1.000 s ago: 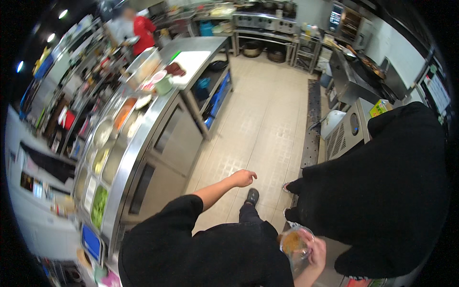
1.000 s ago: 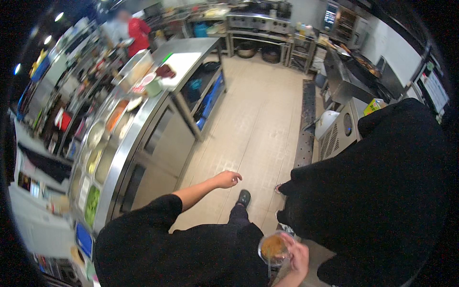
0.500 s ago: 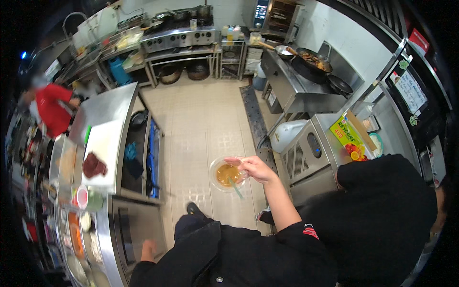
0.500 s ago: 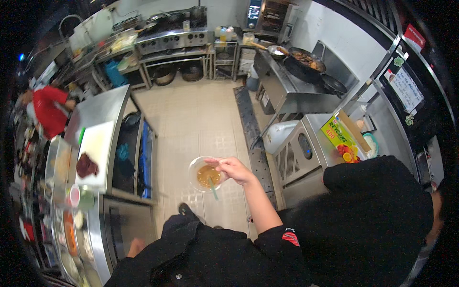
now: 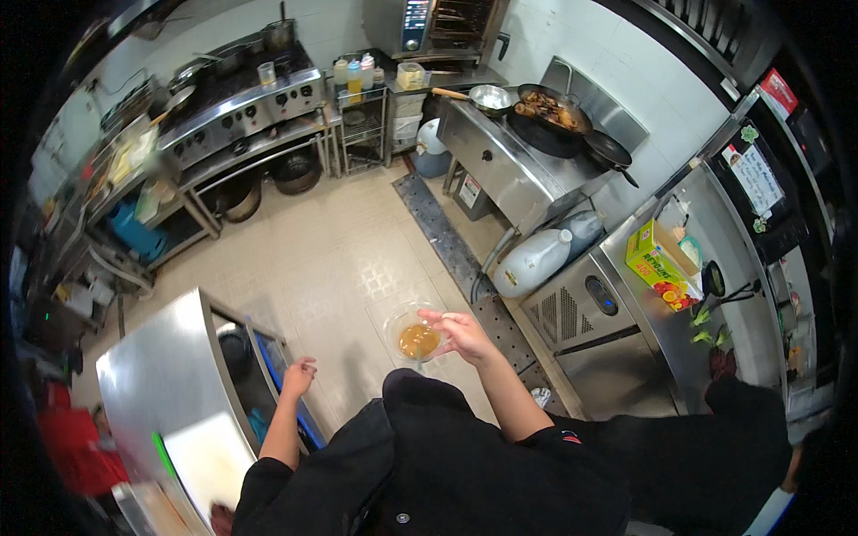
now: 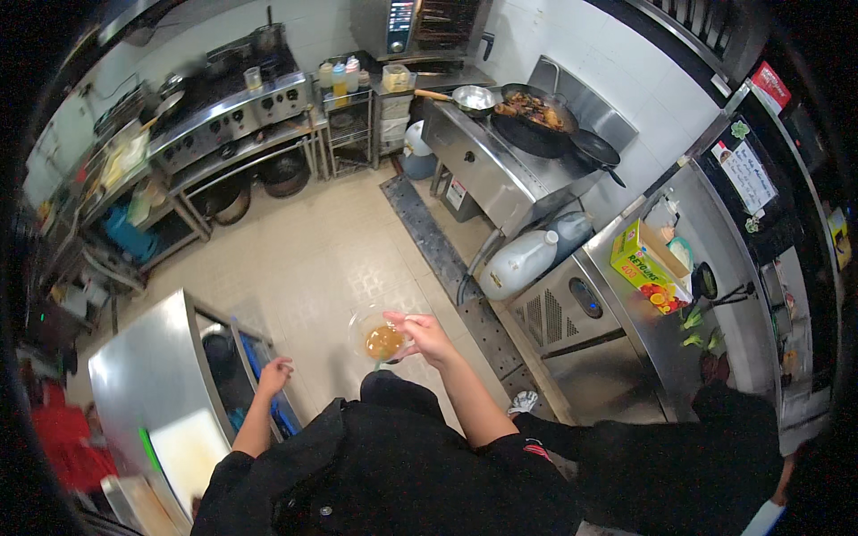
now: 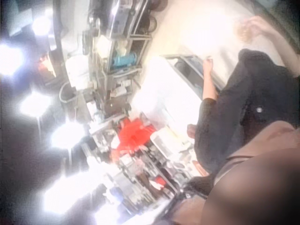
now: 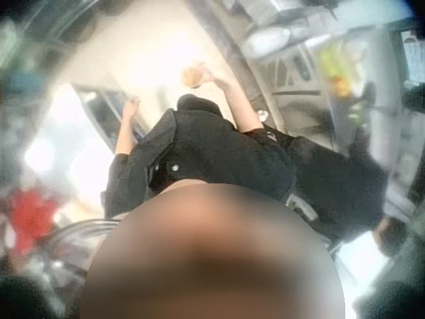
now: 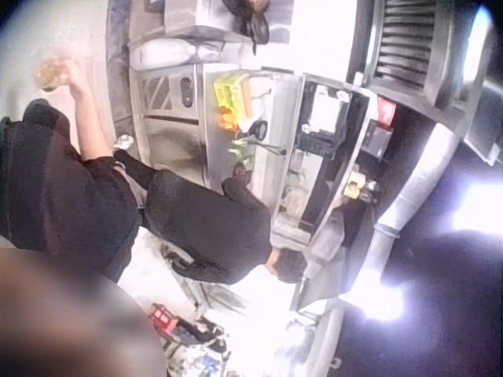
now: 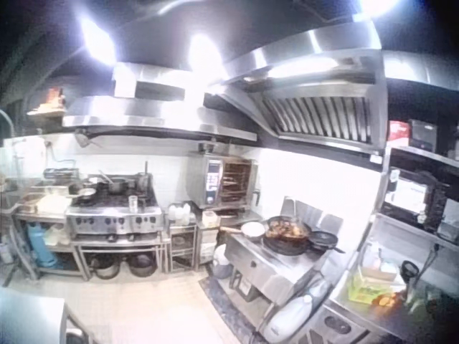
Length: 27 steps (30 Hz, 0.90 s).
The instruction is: The person chops green onions on a cutting board using a knife. They then walk to a bar area, scoop ice into a cup, and hold the cup while interacting with other staff members.
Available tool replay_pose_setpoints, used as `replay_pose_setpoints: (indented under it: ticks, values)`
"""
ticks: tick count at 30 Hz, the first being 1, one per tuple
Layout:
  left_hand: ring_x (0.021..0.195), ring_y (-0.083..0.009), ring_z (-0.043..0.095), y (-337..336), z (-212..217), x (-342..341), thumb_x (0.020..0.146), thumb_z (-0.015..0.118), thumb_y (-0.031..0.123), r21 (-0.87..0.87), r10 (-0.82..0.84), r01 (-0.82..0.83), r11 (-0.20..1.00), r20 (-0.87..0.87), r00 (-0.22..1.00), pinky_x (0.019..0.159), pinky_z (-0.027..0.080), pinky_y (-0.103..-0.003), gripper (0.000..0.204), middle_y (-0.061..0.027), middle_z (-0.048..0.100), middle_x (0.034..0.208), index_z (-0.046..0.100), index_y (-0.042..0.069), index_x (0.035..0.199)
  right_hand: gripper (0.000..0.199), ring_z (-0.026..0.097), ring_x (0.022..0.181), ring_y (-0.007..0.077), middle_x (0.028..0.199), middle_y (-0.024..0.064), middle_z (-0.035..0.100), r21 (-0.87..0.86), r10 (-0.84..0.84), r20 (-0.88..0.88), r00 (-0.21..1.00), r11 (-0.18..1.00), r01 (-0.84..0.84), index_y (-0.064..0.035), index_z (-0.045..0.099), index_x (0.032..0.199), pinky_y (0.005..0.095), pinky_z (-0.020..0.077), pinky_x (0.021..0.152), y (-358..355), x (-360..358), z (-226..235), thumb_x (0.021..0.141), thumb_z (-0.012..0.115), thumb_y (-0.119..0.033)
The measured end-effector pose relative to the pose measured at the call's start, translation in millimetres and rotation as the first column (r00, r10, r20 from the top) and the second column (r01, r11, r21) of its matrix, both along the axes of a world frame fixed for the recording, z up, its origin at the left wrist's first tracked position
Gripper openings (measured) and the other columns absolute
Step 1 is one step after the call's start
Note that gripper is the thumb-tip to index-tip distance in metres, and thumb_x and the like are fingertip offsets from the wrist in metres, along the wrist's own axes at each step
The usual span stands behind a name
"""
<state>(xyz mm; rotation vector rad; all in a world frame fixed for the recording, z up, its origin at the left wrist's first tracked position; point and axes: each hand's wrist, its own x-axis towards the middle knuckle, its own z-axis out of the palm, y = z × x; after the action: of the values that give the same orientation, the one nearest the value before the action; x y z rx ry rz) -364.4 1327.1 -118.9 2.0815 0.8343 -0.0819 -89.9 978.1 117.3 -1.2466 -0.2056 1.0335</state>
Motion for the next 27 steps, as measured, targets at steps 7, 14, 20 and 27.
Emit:
replay_pose_setpoints:
  ticks: [7,14,20,27]
  values:
    - [0.087,-0.0281,0.07,177,28,165,0.083,0.068,0.014,-0.056,-0.013,0.017,0.998,0.075,0.997,0.081,0.055,-0.041,0.042,-0.0121,0.071,0.101,0.063,0.01,0.124,0.03,0.064,0.109,0.0212,0.143,0.0078,0.055,-0.033,0.098,0.051,0.994,0.995,-0.096,0.0058,0.067,0.113,0.0395,0.0645,0.071,216,117,-27,0.09,0.054,-0.008]
    - [0.135,-0.0349,0.044,285,176,233,0.067,0.087,0.024,0.17,-0.021,-0.025,0.985,0.265,0.964,0.108,0.043,-0.043,0.097,-0.0175,0.041,0.148,0.037,0.009,0.149,0.027,0.064,0.108,0.0194,0.145,0.0105,0.054,-0.048,0.41,0.088,0.908,0.912,-0.407,0.0044,0.068,0.109,0.0376,0.0641,0.073,502,216,-23,0.088,0.055,-0.007]
    - [0.145,-0.0381,0.029,480,240,280,0.059,0.093,0.035,0.399,-0.023,-0.076,0.914,0.239,0.971,0.115,0.033,-0.049,0.12,-0.0175,0.024,0.159,0.024,0.013,0.155,0.019,0.067,0.097,0.0126,0.141,0.0067,0.058,0.046,0.618,0.127,0.776,0.777,-0.627,0.0023,0.071,0.098,0.0303,0.0605,0.067,753,234,-44,0.087,0.058,-0.006]
    - [0.143,-0.0426,0.027,680,276,243,0.056,0.093,0.037,0.429,0.09,-0.116,0.896,0.081,0.993,0.113,0.036,-0.052,0.12,-0.0163,0.018,0.16,0.027,0.022,0.155,0.01,0.065,0.087,0.0117,0.13,0.0057,0.063,-0.061,0.842,0.156,0.516,0.53,-0.846,-0.0014,0.068,0.087,0.0311,0.0584,0.07,1012,187,-25,0.089,0.061,-0.009]
